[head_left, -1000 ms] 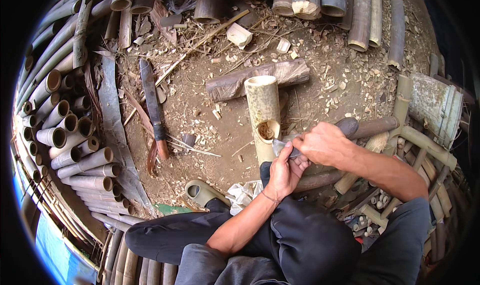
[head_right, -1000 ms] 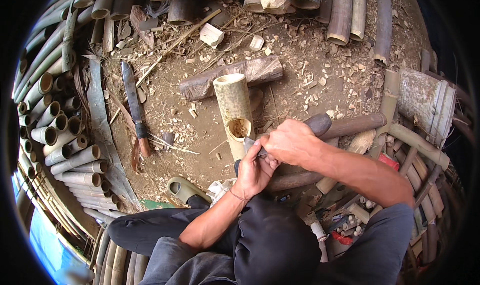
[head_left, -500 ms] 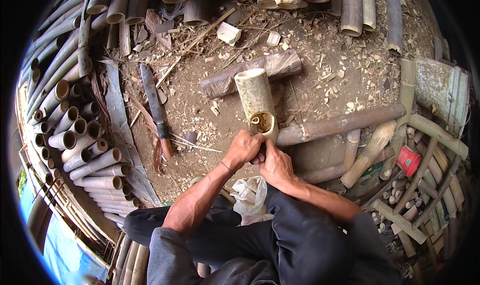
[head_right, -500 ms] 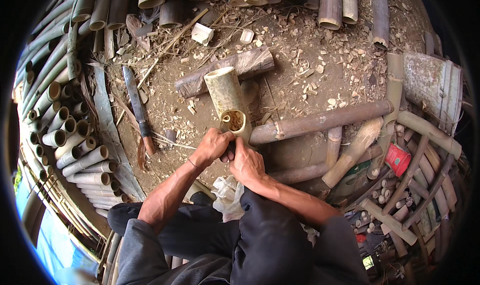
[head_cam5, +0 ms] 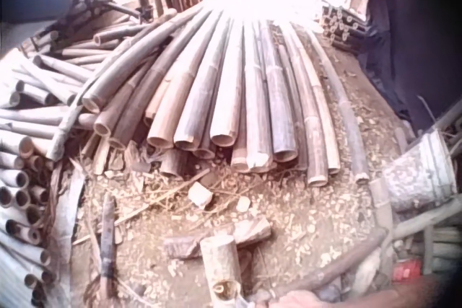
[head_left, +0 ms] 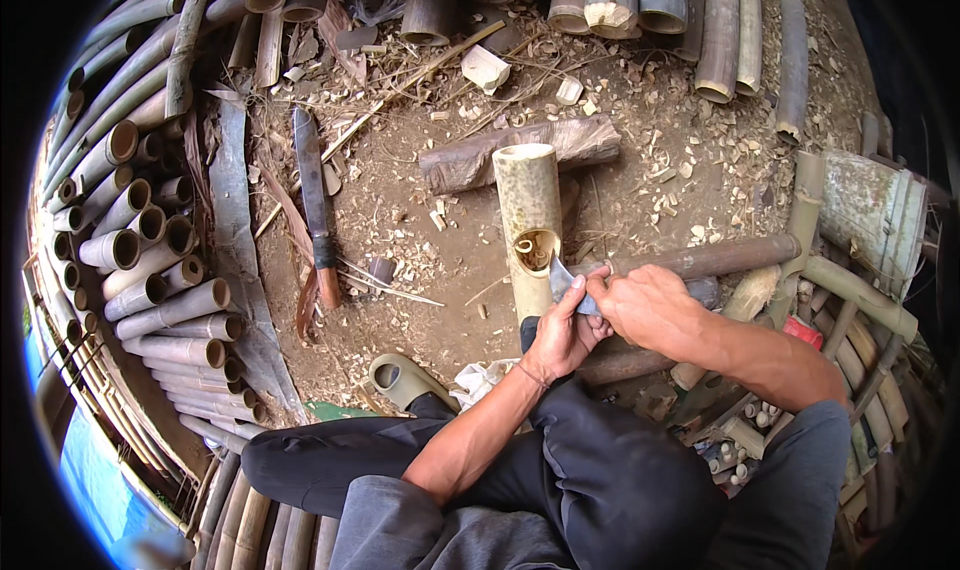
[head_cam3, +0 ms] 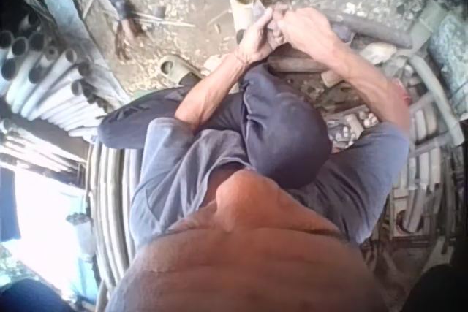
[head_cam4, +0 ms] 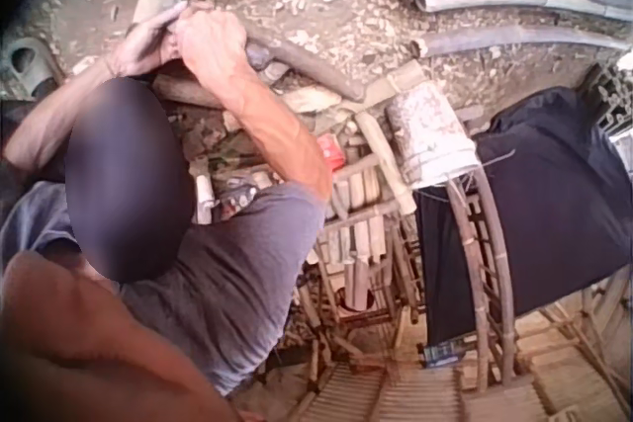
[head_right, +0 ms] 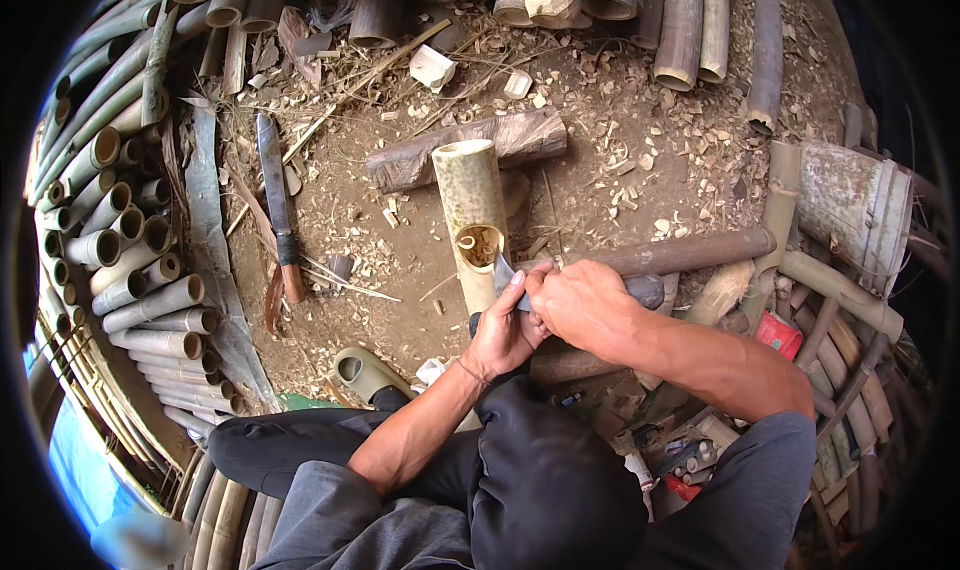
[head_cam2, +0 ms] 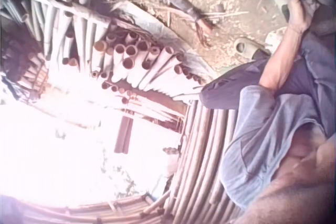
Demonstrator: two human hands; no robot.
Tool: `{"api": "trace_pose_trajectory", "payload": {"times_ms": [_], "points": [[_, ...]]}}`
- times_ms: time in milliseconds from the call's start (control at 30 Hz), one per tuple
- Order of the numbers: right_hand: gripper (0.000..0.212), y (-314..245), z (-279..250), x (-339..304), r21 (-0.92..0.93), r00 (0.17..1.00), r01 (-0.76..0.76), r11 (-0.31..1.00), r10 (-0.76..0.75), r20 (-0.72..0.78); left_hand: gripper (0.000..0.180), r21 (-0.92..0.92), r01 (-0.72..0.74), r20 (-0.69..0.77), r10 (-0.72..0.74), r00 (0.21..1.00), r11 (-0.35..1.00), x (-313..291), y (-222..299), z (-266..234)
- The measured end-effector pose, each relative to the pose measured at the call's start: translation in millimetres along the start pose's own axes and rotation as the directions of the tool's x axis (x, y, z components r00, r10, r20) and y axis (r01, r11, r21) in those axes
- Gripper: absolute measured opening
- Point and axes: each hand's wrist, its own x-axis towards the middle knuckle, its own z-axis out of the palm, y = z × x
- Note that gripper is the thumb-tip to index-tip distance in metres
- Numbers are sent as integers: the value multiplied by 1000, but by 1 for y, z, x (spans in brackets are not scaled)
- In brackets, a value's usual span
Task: The person sits on the ground and uses a curved knife to carve and hollow out the ends of bamboo poles. They repeatedly insert the tool into the bamboo, scrape the interior, and remove debris. The person also uses a larger knife to shave the exterior of the bamboo and a wooden mallet to drive the tool deeper into the material.
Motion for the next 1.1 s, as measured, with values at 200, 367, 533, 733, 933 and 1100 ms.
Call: {"api": "trace_pose_trajectory", "payload": {"times_ms": [200, 367, 533, 733, 933, 1100], "points": [[40, -23, 42, 12, 532, 986, -140, 835, 166, -1, 39, 547, 50, -331, 161, 930, 836, -21, 32, -17], [38, -86, 91, 53, 927, 834, -78, 368, 533, -142, 49, 974, 217, -226, 341, 913, 65, -25, 95, -7], [44, -78, 90, 50, 902, 811, -20, 431, 535, -237, 51, 949, 236, -294, 321, 900, 208, -17, 96, -3], [37, -7, 40, 17, 550, 872, -180, 816, 391, -294, 36, 860, -35, -167, 345, 924, 510, 12, 42, 22], [29, -6, -37, 37, -61, 992, -116, 991, 113, -49, 31, 310, -257, -69, 291, 954, 916, -2, 45, 31], [15, -24, -88, 85, -411, 972, 187, 892, -108, 209, 30, -281, -182, 120, 222, 968, 942, 6, 49, 11]]}}
